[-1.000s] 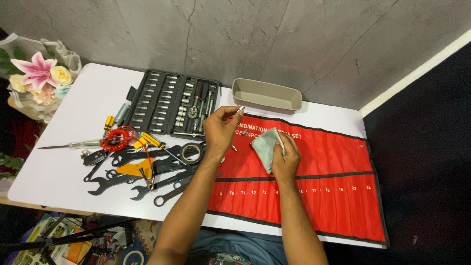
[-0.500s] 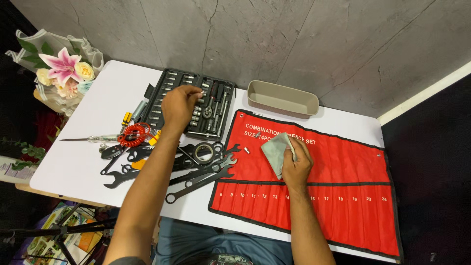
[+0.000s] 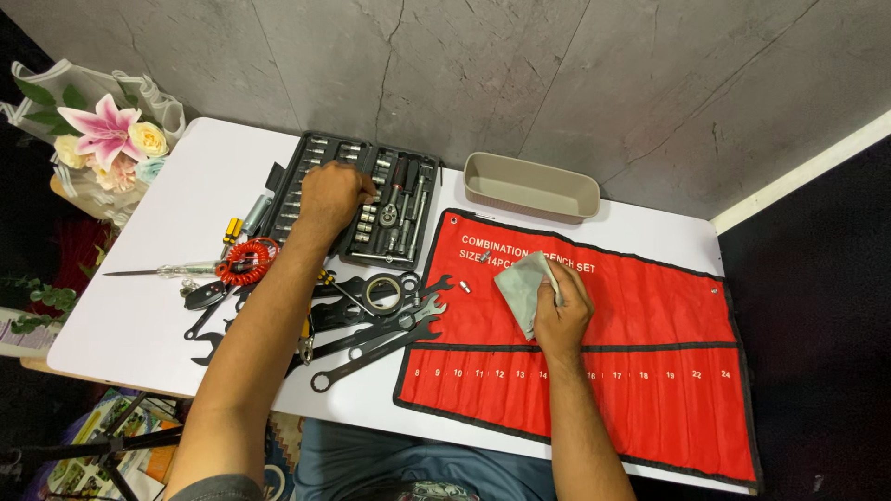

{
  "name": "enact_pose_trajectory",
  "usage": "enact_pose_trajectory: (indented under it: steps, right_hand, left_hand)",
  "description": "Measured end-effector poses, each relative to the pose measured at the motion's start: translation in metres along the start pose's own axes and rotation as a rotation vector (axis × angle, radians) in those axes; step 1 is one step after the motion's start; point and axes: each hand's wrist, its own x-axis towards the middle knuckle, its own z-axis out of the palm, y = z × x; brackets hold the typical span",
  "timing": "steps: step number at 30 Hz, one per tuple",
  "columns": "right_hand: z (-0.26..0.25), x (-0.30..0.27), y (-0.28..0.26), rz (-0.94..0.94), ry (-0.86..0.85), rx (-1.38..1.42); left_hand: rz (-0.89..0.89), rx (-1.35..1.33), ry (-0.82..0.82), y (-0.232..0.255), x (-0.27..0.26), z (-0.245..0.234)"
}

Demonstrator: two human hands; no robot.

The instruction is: The person wipes various tools with a cloth, including a socket, a roll of tape, a soldering iron, and screwdrivers. The person places the cleaned items into a beige tray on the table.

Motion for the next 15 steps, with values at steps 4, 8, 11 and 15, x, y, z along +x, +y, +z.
enact_pose_trajectory:
  steps: [4, 8, 11, 15]
  right_hand:
    - [0.000, 0.000, -0.004, 0.025, 0.001, 0.010]
    - [-0.001, 0.002, -0.005, 0.007, 0.015, 0.020]
    - [-0.001, 0.001, -0.004, -0.023, 0.018, 0.033]
    - [0.000, 0.003, -0.002, -0.037, 0.032, 0.037]
  left_hand:
    - [-0.008, -0.012, -0.008, 0.000, 0.000, -0.006]
    - [-0.020, -0.001, 0.029, 0.011, -0.002, -0.017]
    - [0.077, -0.074, 0.089, 0.028, -0.007, -0.024]
    - [0.163, -0.217, -0.025, 0.074, -0.013, -0.023]
